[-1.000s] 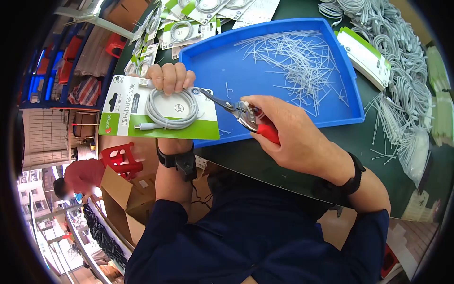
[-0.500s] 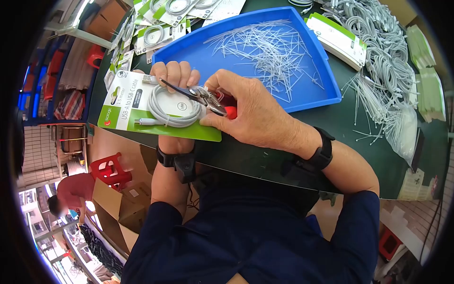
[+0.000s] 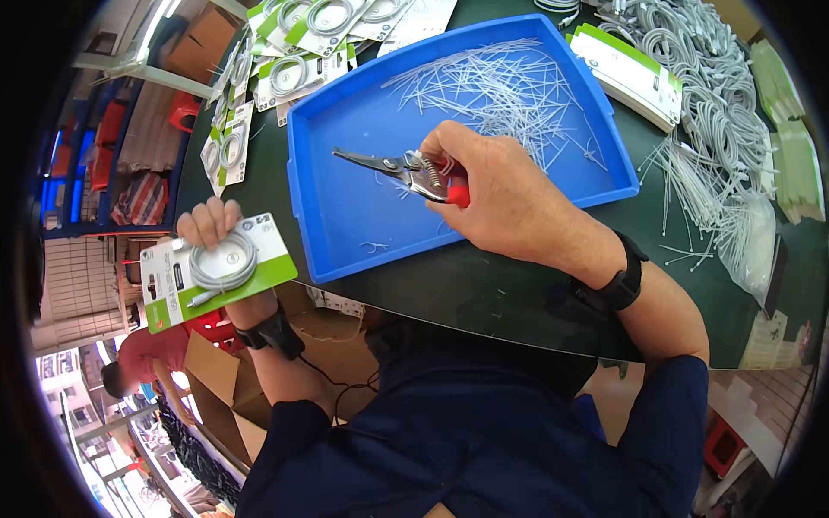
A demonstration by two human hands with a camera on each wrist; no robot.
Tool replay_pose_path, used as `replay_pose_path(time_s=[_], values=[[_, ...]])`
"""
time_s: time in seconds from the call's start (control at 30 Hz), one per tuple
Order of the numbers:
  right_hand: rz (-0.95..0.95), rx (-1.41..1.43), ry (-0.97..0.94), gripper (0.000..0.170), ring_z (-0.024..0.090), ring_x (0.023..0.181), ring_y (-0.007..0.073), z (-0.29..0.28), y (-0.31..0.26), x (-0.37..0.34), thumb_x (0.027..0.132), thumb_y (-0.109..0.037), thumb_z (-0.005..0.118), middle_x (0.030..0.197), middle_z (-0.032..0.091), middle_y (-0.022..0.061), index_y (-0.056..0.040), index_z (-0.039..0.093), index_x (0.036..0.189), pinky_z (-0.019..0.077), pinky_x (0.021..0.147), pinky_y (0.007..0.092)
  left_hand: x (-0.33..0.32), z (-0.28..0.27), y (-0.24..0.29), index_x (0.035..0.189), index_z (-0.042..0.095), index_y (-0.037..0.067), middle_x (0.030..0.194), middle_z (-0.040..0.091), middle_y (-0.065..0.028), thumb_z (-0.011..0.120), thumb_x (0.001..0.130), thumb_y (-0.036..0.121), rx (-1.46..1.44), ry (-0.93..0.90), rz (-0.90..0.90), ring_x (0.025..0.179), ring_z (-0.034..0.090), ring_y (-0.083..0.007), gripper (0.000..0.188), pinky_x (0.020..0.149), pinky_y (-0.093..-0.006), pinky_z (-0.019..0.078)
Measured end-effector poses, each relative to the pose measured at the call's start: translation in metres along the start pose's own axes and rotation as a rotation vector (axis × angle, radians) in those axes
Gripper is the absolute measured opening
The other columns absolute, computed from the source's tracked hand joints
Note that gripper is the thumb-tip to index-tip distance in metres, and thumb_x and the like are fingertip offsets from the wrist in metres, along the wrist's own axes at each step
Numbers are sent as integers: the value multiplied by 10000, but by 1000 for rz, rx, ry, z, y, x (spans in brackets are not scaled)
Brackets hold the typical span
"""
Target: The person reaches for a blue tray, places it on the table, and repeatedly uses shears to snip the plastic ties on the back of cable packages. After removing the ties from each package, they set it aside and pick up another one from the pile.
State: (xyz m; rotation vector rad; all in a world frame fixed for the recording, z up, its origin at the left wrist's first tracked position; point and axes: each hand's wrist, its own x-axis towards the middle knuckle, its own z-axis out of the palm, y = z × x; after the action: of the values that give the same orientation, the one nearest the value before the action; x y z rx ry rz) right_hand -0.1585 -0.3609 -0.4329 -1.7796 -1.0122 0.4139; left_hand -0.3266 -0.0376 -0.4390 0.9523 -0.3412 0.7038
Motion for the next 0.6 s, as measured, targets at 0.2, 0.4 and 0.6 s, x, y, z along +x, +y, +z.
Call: replay_pose_path(time_s=[0.2, 0.4, 0.6], values=[[-61, -140, 160, 341, 630, 732, 268, 7, 17, 4, 827, 11, 753, 876, 638, 143, -7, 583, 1122, 516, 723, 368, -95, -99, 88, 864, 542, 87, 771, 511, -45, 460, 1089, 528, 657, 460, 190, 761, 483, -161, 502, 743, -316, 431], [37, -55, 132, 377, 646, 776, 202, 10, 17, 6, 854, -21, 760, 865, 671, 97, 4, 575, 1182, 518, 759, 351, -118, -163, 133, 1099, 621, 24, 1037, 654, -81, 452, 1108, 433, 1055, 1166, 81, 964, 624, -198, 443, 912, -367, 521], [69, -42, 100, 432, 608, 743, 201, 9, 18, 6, 862, -101, 771, 841, 645, 94, 11, 600, 1242, 503, 738, 340, -26, -168, 81, 1177, 630, -10, 1059, 670, -95, 647, 1025, 332, 1538, 699, -149, 971, 668, -207, 375, 888, -336, 539]])
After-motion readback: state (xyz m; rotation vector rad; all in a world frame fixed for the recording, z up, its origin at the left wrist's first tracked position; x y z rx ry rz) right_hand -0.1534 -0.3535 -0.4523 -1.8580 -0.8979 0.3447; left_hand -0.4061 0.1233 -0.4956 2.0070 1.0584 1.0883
